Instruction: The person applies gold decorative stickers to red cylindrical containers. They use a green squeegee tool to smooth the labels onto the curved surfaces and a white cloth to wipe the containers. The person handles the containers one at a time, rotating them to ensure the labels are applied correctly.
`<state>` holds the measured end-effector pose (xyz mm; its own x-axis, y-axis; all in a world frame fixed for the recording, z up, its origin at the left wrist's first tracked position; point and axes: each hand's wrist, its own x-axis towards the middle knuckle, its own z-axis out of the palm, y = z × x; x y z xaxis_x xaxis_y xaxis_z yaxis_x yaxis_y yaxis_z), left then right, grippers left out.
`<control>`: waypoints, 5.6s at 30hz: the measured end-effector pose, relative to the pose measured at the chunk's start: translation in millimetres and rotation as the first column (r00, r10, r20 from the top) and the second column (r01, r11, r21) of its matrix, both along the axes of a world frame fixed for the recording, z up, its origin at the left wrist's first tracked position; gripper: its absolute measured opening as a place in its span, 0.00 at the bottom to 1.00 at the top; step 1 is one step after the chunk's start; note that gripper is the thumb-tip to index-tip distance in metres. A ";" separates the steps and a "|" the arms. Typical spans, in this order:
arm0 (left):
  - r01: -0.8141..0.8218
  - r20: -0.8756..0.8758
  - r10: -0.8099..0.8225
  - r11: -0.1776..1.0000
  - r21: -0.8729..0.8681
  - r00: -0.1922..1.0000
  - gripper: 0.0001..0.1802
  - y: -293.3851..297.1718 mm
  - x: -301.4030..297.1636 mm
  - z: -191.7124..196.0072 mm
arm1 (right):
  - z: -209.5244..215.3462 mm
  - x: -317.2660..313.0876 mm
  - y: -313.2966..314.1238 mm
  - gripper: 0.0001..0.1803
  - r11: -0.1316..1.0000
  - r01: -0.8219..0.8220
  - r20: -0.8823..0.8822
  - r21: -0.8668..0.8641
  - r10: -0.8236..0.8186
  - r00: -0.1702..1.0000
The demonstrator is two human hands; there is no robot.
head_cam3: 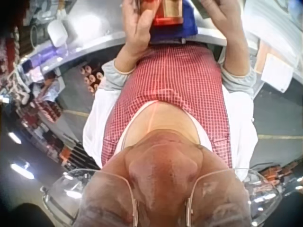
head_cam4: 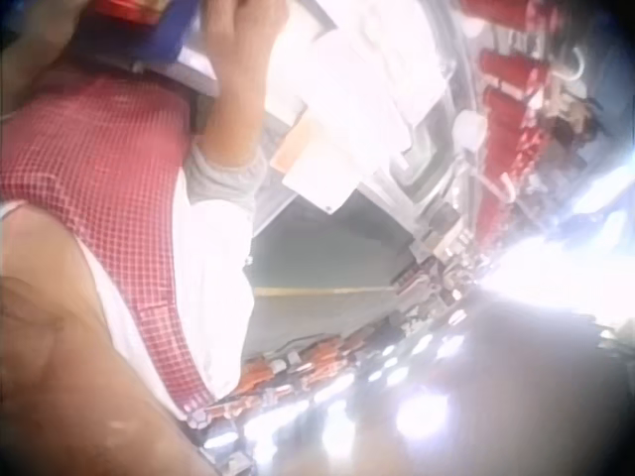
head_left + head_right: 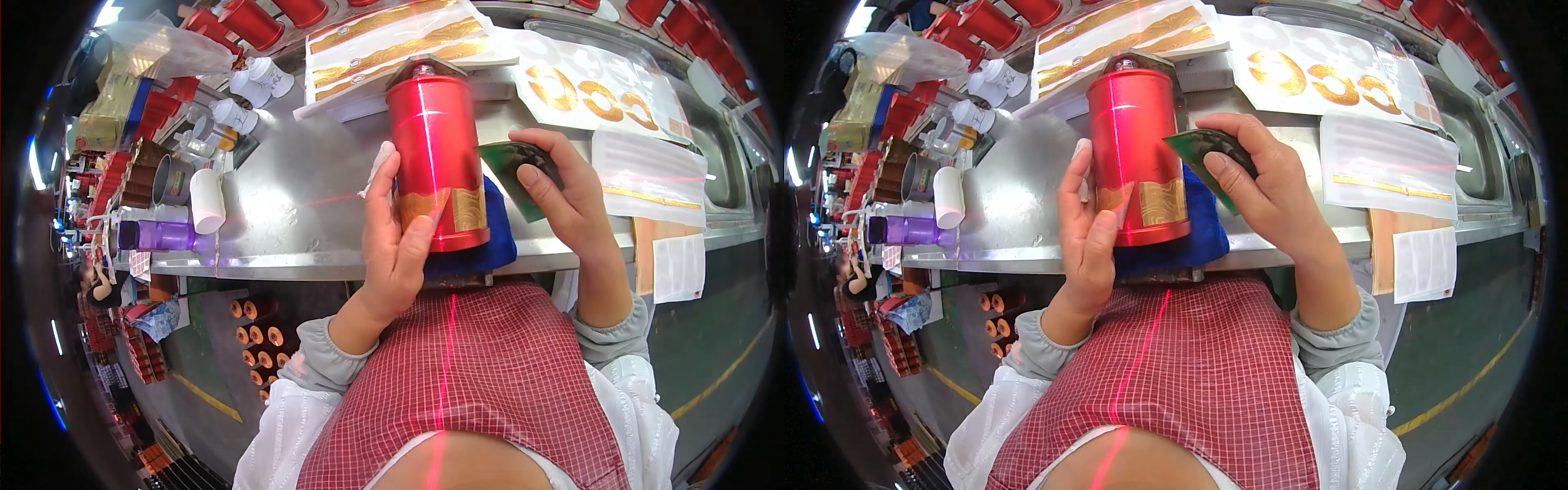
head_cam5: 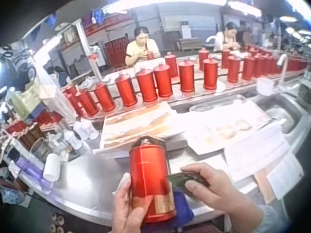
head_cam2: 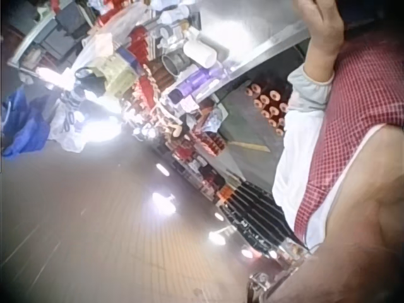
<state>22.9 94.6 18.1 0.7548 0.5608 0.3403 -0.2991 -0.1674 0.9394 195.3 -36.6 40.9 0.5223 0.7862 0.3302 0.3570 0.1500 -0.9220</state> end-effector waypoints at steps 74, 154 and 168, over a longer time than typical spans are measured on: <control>0.115 -0.232 0.188 0.483 0.868 0.954 0.32 8.9 11.6 67.2 | 30.8 33.2 32.3 0.12 0.972 -0.233 0.188 0.010 0.227 0.956; 0.159 -0.197 0.222 0.179 0.971 0.955 0.29 -0.9 16.8 70.9 | 30.8 38.1 24.9 0.11 0.973 -0.227 0.321 0.050 0.200 0.926; -0.134 -0.197 0.339 0.743 0.655 0.920 0.29 12.9 -6.7 42.6 | 33.2 21.9 32.2 0.11 0.974 -0.225 0.164 -0.026 0.226 0.960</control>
<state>16.2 107.5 60.7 0.7448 0.4769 0.4667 0.0941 -0.7675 0.6342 217.2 -4.4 74.1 0.2705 0.8799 0.3905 0.4614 0.2375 -0.8548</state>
